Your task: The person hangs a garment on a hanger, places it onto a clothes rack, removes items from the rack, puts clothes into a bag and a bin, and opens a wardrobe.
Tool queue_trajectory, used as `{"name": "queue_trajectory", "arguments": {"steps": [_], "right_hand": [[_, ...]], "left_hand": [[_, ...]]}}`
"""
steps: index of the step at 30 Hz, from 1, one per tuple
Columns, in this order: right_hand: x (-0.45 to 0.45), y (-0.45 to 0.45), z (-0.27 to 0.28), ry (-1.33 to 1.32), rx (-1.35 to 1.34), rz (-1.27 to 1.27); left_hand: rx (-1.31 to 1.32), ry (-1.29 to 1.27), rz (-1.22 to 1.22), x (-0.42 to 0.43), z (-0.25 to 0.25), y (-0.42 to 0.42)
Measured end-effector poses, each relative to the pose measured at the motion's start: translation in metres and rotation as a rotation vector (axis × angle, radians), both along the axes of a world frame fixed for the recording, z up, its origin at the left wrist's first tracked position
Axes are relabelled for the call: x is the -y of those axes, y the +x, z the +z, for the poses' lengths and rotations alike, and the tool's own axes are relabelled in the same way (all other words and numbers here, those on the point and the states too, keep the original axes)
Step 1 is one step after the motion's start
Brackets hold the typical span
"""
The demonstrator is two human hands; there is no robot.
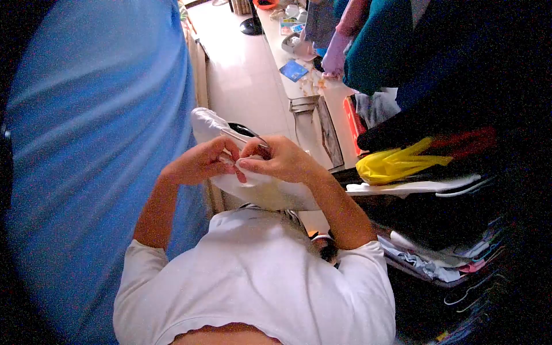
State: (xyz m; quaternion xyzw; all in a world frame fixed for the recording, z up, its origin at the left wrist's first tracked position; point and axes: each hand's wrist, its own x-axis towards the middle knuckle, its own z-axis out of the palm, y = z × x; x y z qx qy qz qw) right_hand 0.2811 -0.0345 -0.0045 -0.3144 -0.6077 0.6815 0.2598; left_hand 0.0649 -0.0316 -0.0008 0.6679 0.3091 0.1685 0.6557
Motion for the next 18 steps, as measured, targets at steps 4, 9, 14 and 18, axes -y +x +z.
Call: {"name": "queue_trajectory", "arguments": {"steps": [4,9,14,18], "right_hand": [[0.0,-0.001,0.0,0.019,0.029,0.03],[0.003,-0.002,0.009,-0.024,0.072,0.039],[0.004,-0.001,0.003,0.08,0.069,0.005],[0.005,-0.003,0.007,0.075,0.057,0.003]], "left_hand": [[-0.022,0.033,-0.019,0.001,0.004,0.0],[-0.119,0.158,-0.047,0.003,0.005,0.001],[-0.044,0.055,-0.048,0.003,0.009,0.002],[-0.021,0.001,-0.039,0.003,0.011,0.001]]}}
